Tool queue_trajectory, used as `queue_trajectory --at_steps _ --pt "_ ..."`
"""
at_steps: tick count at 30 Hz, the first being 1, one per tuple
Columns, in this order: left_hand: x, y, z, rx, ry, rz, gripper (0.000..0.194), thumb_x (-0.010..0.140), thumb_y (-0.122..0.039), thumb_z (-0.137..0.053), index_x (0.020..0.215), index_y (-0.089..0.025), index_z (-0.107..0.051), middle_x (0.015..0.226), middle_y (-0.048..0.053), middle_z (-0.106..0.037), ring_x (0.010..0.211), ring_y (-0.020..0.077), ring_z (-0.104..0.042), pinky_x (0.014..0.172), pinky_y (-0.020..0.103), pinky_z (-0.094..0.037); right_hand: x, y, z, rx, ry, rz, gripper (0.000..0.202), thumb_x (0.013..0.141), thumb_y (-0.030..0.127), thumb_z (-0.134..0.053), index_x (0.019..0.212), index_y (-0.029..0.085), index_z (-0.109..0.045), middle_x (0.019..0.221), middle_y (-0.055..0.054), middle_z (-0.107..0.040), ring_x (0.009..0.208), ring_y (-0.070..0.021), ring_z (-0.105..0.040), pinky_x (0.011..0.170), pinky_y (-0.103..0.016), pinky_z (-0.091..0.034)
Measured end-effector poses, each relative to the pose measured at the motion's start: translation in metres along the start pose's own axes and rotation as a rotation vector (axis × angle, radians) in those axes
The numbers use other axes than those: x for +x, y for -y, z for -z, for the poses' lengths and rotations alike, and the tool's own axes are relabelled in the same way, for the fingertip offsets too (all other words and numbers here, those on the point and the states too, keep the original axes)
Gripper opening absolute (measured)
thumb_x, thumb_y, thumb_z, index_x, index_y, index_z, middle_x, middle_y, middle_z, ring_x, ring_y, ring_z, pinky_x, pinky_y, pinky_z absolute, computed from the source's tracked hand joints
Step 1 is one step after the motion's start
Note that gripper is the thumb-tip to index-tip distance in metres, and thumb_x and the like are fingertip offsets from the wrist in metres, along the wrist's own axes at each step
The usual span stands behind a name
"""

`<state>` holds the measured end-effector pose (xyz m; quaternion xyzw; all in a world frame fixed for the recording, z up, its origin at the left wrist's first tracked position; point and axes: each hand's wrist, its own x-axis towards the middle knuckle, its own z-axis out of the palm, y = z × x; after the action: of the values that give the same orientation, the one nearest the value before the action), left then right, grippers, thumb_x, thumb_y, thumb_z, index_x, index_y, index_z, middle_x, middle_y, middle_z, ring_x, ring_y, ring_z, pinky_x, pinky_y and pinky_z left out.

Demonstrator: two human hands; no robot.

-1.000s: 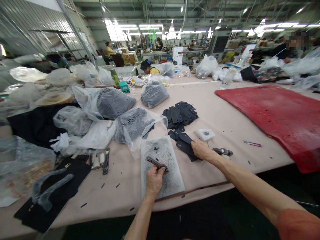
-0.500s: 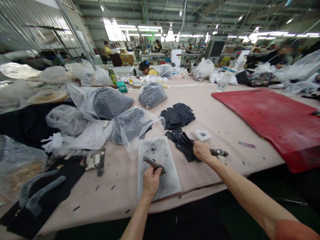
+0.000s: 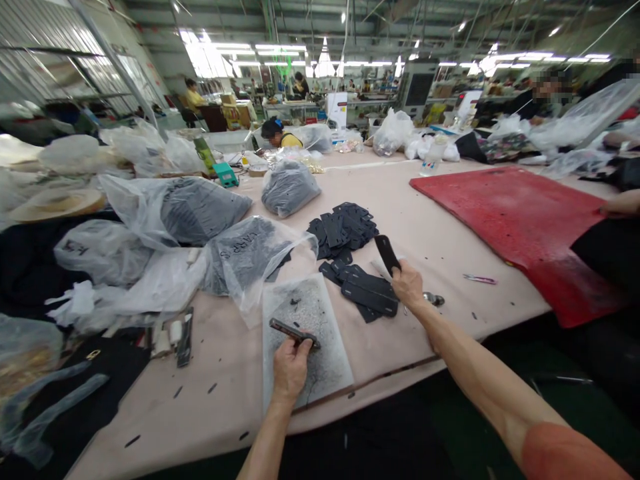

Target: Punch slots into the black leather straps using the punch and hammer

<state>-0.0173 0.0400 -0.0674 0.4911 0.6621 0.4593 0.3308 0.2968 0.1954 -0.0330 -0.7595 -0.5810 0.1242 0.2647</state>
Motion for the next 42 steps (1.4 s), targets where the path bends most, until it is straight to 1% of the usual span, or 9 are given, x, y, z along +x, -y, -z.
queue_trajectory --at_steps 6,11,14,17,20,24,27,35,42 --pt "0.002 0.005 0.000 0.036 -0.003 -0.032 0.030 0.078 -0.041 -0.061 0.093 -0.017 -0.072 0.090 0.008 -0.076 0.089 0.0274 -0.071 0.083 0.040 -0.056 0.006 -0.011 0.020 0.324 -0.004 -0.047 0.034 0.084 0.038 -0.044 0.100 0.013 -0.061 0.077 -0.007 -0.065 0.071 -0.0197 -0.057 0.065 -0.030 -0.044" --pt "0.002 0.005 -0.001 0.035 -0.010 -0.003 0.031 0.078 -0.041 -0.062 0.095 -0.017 -0.072 0.091 0.008 -0.076 0.091 0.0278 -0.070 0.082 0.039 -0.056 -0.046 0.001 0.001 0.936 0.434 -0.188 0.031 0.065 0.042 -0.065 0.082 0.016 -0.062 0.065 0.000 -0.064 0.057 -0.0157 -0.057 0.058 -0.028 -0.048" --pt "0.000 0.004 -0.002 0.017 -0.016 -0.004 0.029 0.078 -0.039 -0.062 0.094 -0.016 -0.072 0.090 0.008 -0.076 0.089 0.0266 -0.070 0.082 0.038 -0.056 -0.090 0.018 -0.017 1.012 0.565 -0.261 0.028 0.062 0.039 -0.069 0.075 0.016 -0.058 0.064 0.002 -0.062 0.055 -0.0134 -0.054 0.054 -0.026 -0.045" --pt "-0.002 0.002 -0.002 0.000 -0.023 -0.016 0.025 0.078 -0.036 -0.063 0.092 -0.016 -0.072 0.087 0.007 -0.075 0.084 0.0247 -0.070 0.080 0.036 -0.056 -0.129 0.037 -0.032 0.907 0.656 -0.230 0.025 0.068 0.037 -0.064 0.080 0.016 -0.059 0.065 0.001 -0.062 0.057 -0.0141 -0.055 0.055 -0.026 -0.044" --pt "-0.005 0.000 -0.003 -0.024 -0.011 -0.013 0.023 0.080 -0.034 -0.062 0.092 -0.016 -0.072 0.087 0.007 -0.074 0.083 0.0231 -0.070 0.080 0.035 -0.055 -0.155 0.051 -0.039 0.550 0.633 -0.081 0.026 0.075 0.033 -0.058 0.093 0.015 -0.062 0.066 -0.001 -0.062 0.063 -0.0167 -0.058 0.060 -0.027 -0.044" --pt "-0.006 -0.004 -0.003 -0.022 -0.006 0.002 0.022 0.080 -0.031 -0.062 0.092 -0.016 -0.071 0.087 0.006 -0.074 0.083 0.0221 -0.069 0.081 0.034 -0.054 -0.171 0.061 -0.034 0.111 0.606 0.170 0.049 0.086 0.035 -0.053 0.129 0.013 -0.052 0.089 -0.011 -0.069 0.085 -0.0244 -0.065 0.075 -0.033 -0.045" --pt "-0.006 -0.005 -0.003 -0.033 -0.010 0.000 0.020 0.079 -0.030 -0.062 0.092 -0.017 -0.071 0.085 0.005 -0.074 0.082 0.0214 -0.069 0.080 0.033 -0.054 -0.175 0.064 -0.026 -0.093 0.646 0.255 0.055 0.091 0.041 -0.049 0.139 0.015 -0.044 0.093 -0.015 -0.070 0.088 -0.0291 -0.067 0.077 -0.037 -0.045" --pt "-0.003 -0.001 -0.004 -0.061 -0.007 0.019 0.021 0.079 -0.031 -0.063 0.092 -0.016 -0.070 0.084 0.006 -0.074 0.078 0.0206 -0.068 0.076 0.032 -0.054 -0.171 0.077 -0.028 -0.209 0.613 0.291 0.063 0.095 0.047 -0.040 0.147 0.011 -0.033 0.103 -0.019 -0.069 0.094 -0.0317 -0.066 0.082 -0.040 -0.045" --pt "0.008 -0.015 -0.004 -0.009 -0.002 -0.008 0.020 0.079 -0.032 -0.063 0.087 -0.015 -0.071 0.080 0.005 -0.073 0.076 0.0204 -0.068 0.073 0.032 -0.054 -0.187 0.075 -0.046 -0.193 0.479 0.283 0.060 0.097 0.046 -0.035 0.146 0.011 -0.038 0.090 -0.017 -0.069 0.078 -0.0303 -0.066 0.070 -0.040 -0.046"
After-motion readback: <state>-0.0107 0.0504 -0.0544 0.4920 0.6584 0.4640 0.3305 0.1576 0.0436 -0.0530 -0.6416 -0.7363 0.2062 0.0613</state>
